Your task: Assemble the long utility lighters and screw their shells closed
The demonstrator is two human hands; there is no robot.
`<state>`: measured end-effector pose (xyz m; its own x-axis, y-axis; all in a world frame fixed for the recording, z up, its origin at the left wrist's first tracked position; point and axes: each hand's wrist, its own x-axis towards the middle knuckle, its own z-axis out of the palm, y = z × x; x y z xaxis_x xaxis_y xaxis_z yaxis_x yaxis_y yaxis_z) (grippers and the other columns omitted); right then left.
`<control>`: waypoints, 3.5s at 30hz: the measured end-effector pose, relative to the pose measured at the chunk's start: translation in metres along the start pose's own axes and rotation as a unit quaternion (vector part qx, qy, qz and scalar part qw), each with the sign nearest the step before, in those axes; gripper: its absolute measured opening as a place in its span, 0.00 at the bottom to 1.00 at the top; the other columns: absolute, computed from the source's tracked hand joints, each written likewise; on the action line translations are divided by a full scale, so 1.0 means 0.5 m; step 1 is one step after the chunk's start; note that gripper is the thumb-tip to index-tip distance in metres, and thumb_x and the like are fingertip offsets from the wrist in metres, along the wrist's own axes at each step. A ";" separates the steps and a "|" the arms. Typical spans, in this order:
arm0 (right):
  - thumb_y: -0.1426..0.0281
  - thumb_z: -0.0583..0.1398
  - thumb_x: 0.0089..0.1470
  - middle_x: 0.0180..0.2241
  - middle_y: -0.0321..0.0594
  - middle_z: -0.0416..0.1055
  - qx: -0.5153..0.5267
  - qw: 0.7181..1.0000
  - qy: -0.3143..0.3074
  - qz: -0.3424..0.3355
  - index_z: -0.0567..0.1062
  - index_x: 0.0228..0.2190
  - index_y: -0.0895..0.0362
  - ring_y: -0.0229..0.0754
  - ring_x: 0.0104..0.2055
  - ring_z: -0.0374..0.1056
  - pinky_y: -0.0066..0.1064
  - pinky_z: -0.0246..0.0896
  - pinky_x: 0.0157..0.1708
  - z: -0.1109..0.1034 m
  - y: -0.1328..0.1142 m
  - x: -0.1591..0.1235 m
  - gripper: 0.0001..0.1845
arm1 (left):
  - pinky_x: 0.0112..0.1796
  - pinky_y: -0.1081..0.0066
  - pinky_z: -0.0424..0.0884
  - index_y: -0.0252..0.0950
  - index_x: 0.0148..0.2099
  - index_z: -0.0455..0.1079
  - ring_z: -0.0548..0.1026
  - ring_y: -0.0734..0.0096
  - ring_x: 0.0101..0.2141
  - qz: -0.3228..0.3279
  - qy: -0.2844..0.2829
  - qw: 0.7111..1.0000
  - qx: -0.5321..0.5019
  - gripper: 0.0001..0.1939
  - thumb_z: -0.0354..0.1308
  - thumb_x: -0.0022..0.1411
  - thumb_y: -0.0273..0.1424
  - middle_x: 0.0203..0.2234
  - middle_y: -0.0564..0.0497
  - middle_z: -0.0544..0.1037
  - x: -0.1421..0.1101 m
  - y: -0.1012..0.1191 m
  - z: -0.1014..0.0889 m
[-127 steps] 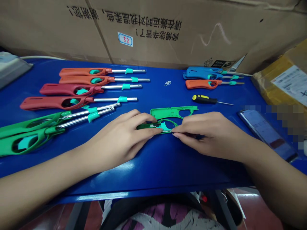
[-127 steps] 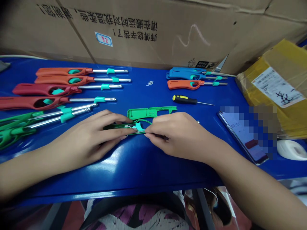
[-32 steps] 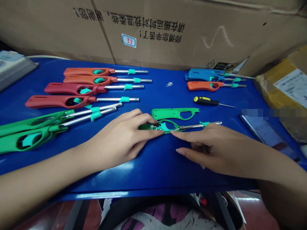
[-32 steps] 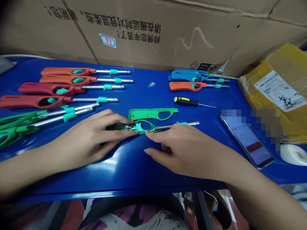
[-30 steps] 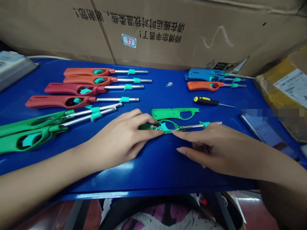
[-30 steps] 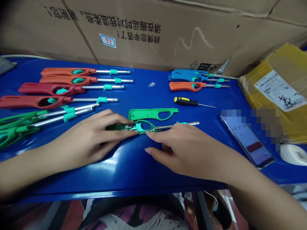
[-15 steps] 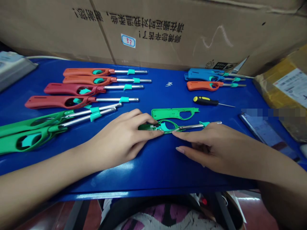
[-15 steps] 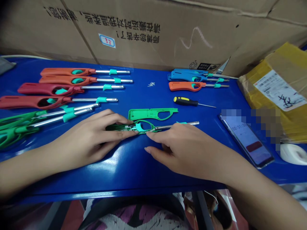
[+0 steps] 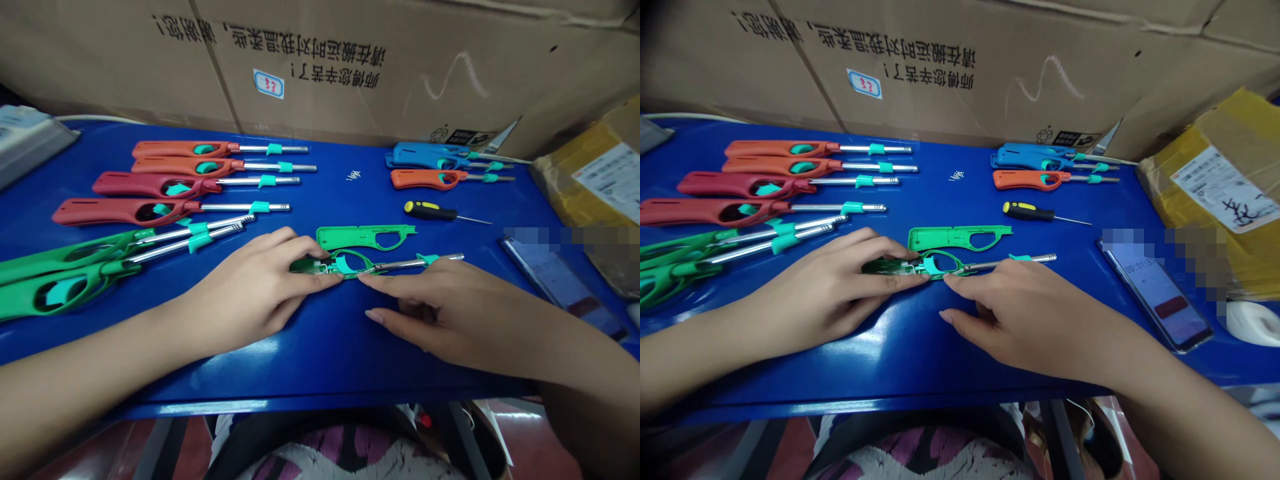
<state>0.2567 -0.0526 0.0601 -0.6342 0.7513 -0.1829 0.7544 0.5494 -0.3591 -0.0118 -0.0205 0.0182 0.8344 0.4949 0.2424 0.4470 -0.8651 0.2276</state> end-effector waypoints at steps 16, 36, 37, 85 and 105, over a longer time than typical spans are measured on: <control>0.59 0.55 0.68 0.29 0.32 0.80 -0.037 0.998 0.037 -0.015 0.74 0.58 0.47 0.33 0.21 0.64 0.30 0.53 0.27 0.007 0.005 -0.009 0.20 | 0.41 0.59 0.72 0.44 0.60 0.73 0.70 0.57 0.43 -0.003 -0.008 1.000 0.011 0.21 0.50 0.70 0.25 0.50 0.41 0.73 0.000 0.001 -0.002; 0.57 0.54 0.67 0.27 0.36 0.78 -0.086 0.996 0.021 -0.024 0.73 0.59 0.54 0.37 0.24 0.67 0.30 0.53 0.27 0.014 -0.001 -0.012 0.25 | 0.42 0.57 0.73 0.44 0.60 0.73 0.70 0.56 0.43 -0.009 -0.013 1.000 0.012 0.22 0.50 0.69 0.25 0.50 0.40 0.73 -0.001 0.004 0.000; 0.57 0.54 0.67 0.27 0.36 0.78 -0.083 0.996 0.022 -0.022 0.73 0.59 0.54 0.37 0.24 0.67 0.30 0.53 0.27 0.014 -0.002 -0.011 0.24 | 0.42 0.58 0.73 0.44 0.60 0.73 0.70 0.56 0.43 -0.010 -0.012 1.000 0.012 0.22 0.50 0.69 0.25 0.50 0.40 0.73 -0.001 0.005 0.001; 0.74 0.61 0.58 0.35 0.36 0.72 0.070 0.988 0.138 -0.018 0.79 0.33 0.55 0.36 0.31 0.65 0.30 0.57 0.32 0.025 0.058 0.053 0.05 | 0.48 0.57 0.74 0.41 0.58 0.75 0.74 0.58 0.48 -0.011 0.036 0.999 -0.031 0.17 0.54 0.71 0.27 0.52 0.44 0.77 -0.001 -0.002 0.010; 0.72 0.60 0.62 0.36 0.36 0.75 0.061 0.991 0.098 -0.070 0.83 0.36 0.53 0.35 0.34 0.70 0.29 0.60 0.34 0.014 0.041 0.030 0.10 | 0.45 0.57 0.72 0.43 0.60 0.73 0.70 0.58 0.45 -0.012 0.011 1.000 -0.016 0.19 0.50 0.72 0.26 0.54 0.43 0.74 -0.006 0.001 0.007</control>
<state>0.2615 -0.0327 0.0438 -0.6771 0.7339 0.0541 0.6273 0.6141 -0.4790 -0.0129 -0.0228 0.0144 0.8161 0.5181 0.2562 0.4568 -0.8497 0.2632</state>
